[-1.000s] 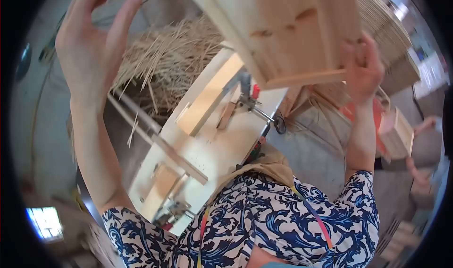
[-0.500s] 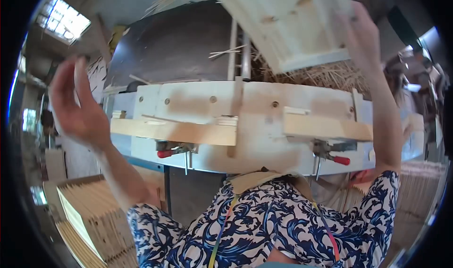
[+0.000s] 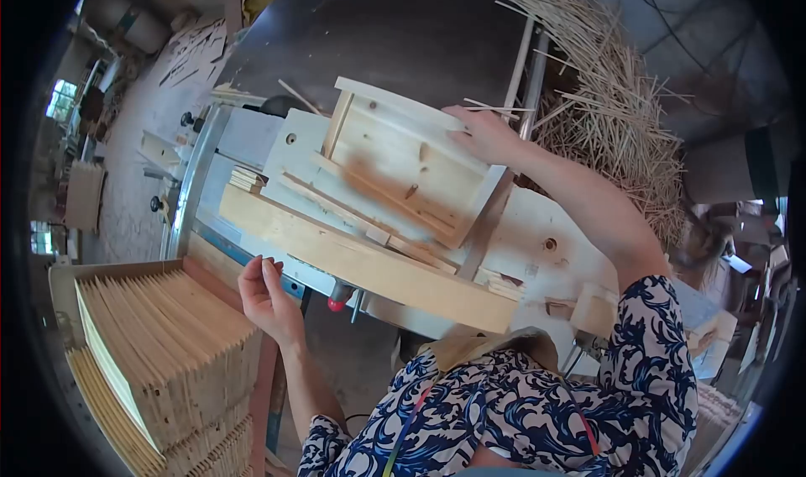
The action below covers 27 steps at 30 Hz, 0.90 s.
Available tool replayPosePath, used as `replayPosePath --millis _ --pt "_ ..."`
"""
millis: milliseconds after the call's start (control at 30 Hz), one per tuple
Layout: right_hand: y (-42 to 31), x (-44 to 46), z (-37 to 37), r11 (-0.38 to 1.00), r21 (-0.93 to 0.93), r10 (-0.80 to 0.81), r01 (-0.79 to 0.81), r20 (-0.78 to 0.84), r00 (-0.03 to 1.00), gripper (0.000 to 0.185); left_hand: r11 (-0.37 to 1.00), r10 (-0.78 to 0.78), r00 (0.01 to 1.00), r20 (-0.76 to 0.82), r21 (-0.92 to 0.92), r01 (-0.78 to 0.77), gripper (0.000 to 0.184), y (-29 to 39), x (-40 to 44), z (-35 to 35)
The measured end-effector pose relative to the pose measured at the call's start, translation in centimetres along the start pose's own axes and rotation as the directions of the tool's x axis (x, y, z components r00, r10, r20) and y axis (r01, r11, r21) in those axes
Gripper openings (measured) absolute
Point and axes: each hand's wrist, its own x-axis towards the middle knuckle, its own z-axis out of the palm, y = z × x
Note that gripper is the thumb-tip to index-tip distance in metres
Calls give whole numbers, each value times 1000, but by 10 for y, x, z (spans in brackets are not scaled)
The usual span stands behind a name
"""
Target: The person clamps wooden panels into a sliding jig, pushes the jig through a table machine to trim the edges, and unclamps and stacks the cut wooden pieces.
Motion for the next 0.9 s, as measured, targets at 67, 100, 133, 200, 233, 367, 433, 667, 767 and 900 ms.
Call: replayPosePath --millis 67,100,133,200,233,367,433,667,767,900 --pt "-3 12 7 997 29 66 -69 77 995 47 1000 -25 1000 11 13 24 17 -6 5 -1" --pt "-6 14 11 988 51 137 -145 145 980 47 999 -43 999 30 19 43 17 -8 6 -2" --pt "-5 17 18 972 96 192 -212 184 964 47 999 -42 999 27 20 42 18 -11 7 -2" --pt "37 6 44 988 52 141 -146 85 986 48 999 -1 996 92 38 -3 19 -10 2 13" --pt "51 6 60 1000 4 24 -24 9 1000 48 996 1 998 62 91 -7 21 -4 -1 17" --pt "66 -22 52 996 -85 42 -40 18 999 48 1000 18 1000 3 3 -18 25 31 -39 37" --pt "82 -52 38 992 -126 -4 0 -34 999 48 987 137 978 155 65 -148 23 34 -53 29" --pt "73 -75 20 972 -213 126 -102 100 987 45 942 275 890 365 84 -325 27 64 -108 48" --pt "51 -60 16 902 -414 195 -120 145 970 40 826 392 830 396 245 -507 20 71 -105 42" --pt "32 -47 8 855 -499 270 -143 192 944 43 760 487 794 364 271 -590 24 52 -97 25"
